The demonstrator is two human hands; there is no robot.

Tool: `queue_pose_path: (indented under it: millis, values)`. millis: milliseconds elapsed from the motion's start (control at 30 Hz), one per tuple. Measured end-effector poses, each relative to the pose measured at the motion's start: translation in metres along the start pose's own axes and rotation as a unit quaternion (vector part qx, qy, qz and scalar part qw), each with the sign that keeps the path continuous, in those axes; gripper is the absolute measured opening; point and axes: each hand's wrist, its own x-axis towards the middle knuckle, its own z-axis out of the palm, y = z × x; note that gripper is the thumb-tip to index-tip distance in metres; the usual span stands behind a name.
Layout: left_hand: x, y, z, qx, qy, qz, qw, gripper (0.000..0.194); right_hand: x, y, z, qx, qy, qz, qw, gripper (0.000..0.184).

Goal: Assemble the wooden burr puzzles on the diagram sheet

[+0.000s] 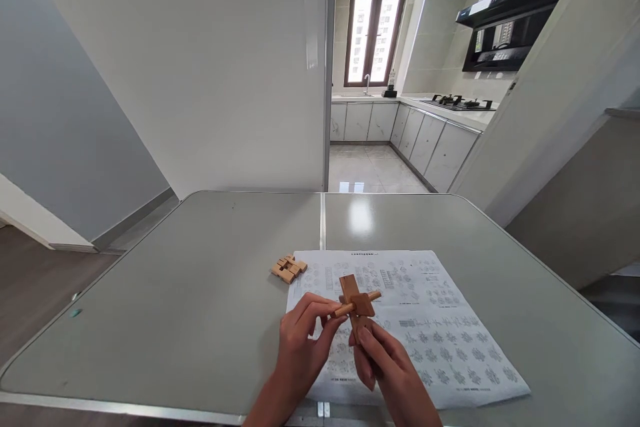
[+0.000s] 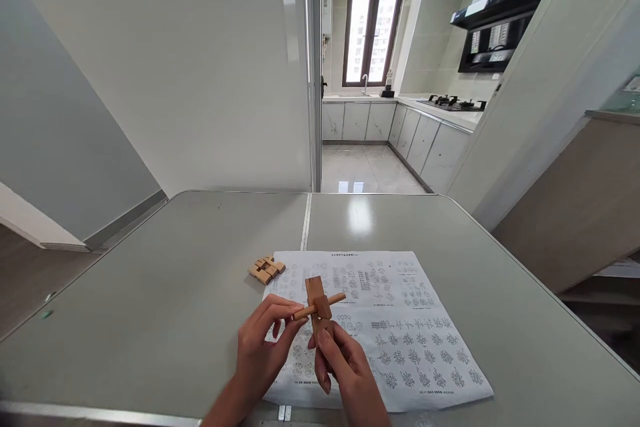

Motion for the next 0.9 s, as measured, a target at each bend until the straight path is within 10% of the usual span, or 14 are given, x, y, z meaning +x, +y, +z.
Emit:
queue_pose_path:
  millis: [900]
  values:
    - [0.01,0.002,0.005,0.0,0.008,0.03,1.0,0.011,-0.005,-0.004,-0.006,0.032,0.008,0.012,0.999,0.045]
